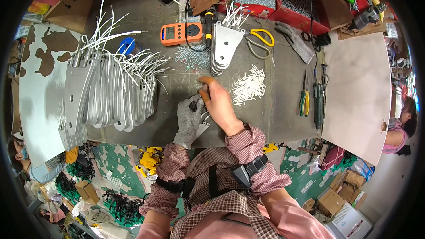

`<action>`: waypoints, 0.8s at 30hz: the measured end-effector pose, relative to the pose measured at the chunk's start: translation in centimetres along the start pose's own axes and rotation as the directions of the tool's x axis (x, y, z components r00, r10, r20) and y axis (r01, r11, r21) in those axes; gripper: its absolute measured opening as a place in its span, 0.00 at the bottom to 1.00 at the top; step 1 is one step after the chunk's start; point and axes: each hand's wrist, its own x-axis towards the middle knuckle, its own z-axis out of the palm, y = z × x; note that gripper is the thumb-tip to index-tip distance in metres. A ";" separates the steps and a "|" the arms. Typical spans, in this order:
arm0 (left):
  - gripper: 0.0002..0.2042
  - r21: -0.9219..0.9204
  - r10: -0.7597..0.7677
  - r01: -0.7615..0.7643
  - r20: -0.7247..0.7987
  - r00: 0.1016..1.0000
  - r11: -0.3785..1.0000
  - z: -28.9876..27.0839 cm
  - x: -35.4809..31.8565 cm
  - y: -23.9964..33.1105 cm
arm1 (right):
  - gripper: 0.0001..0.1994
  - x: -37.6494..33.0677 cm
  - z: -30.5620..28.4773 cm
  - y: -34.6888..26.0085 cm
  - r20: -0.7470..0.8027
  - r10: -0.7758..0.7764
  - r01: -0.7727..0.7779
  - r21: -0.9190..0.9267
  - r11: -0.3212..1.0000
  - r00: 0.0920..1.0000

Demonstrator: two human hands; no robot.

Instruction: Assembling small connectors and wires onto metal plates at a workbench.

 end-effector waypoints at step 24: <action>0.36 0.371 0.064 0.022 -0.219 0.974 0.929 0.3 -4.6 -1.0 | 0.08 -4.5 1.3 1.9 0.273 0.318 -0.338 0.025 0.941 0.908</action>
